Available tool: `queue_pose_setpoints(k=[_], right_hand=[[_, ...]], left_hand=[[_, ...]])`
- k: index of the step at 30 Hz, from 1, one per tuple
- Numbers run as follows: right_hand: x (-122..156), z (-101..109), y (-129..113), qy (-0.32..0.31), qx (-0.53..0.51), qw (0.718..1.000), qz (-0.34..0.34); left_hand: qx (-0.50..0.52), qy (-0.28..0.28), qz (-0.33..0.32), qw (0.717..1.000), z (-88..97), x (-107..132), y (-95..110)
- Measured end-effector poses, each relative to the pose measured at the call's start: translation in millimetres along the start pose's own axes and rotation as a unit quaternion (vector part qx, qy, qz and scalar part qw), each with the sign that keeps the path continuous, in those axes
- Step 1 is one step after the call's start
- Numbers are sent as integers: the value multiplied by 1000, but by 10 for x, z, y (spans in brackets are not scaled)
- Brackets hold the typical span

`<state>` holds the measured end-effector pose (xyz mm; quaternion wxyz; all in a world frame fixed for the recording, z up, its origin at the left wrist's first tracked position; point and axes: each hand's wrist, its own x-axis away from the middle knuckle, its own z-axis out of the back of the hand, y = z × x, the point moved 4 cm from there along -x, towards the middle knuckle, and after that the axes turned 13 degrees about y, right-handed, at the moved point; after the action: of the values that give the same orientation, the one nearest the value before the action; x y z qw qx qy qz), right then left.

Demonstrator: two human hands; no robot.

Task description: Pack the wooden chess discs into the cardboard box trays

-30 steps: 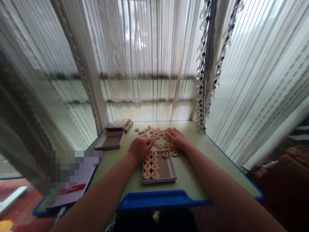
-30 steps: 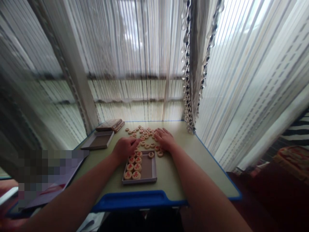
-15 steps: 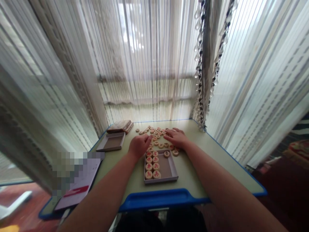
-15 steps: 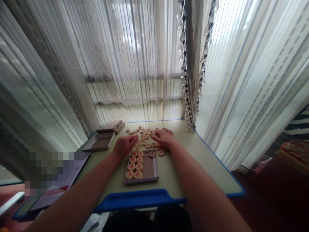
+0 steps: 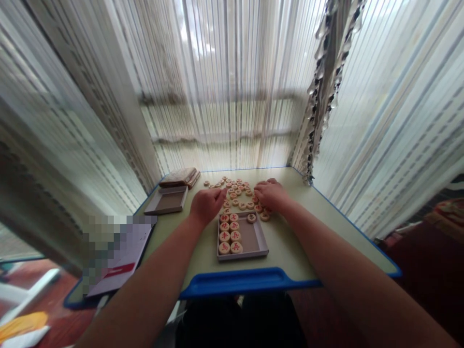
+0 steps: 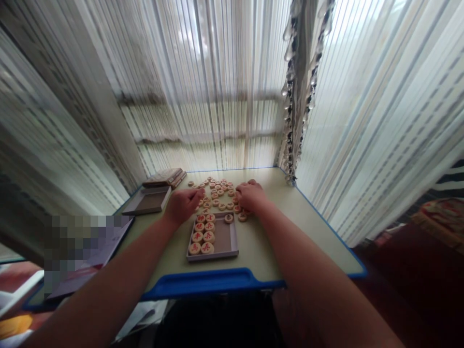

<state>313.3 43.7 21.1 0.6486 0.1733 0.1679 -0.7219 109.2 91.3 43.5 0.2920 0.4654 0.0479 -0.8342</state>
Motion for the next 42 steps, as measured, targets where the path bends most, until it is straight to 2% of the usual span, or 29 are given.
queue_pose_setpoints(k=[5,19,24,29,34,38,42], right_hand=[[0,5,-80,0,-19,1000,23],[-9,-30,-140,19,-60,997,-49],[-27,113,-135,65,-117,990,-43],[82,357,-263,-16,-211,977,39],[214,471,-427,-134,-228,961,74],[263,527,-478,-154,-219,959,92],[343,599,-585,-162,-243,946,141]], left_hand=[[2,8,-13,1000,35,-6,25],[3,29,-18,999,83,-22,69],[10,10,-30,999,59,-12,91],[20,-2,-5,1000,37,-15,59],[14,-12,-9,1000,16,7,45],[13,-3,-10,1000,30,13,33],[0,-2,-21,1000,29,6,42]])
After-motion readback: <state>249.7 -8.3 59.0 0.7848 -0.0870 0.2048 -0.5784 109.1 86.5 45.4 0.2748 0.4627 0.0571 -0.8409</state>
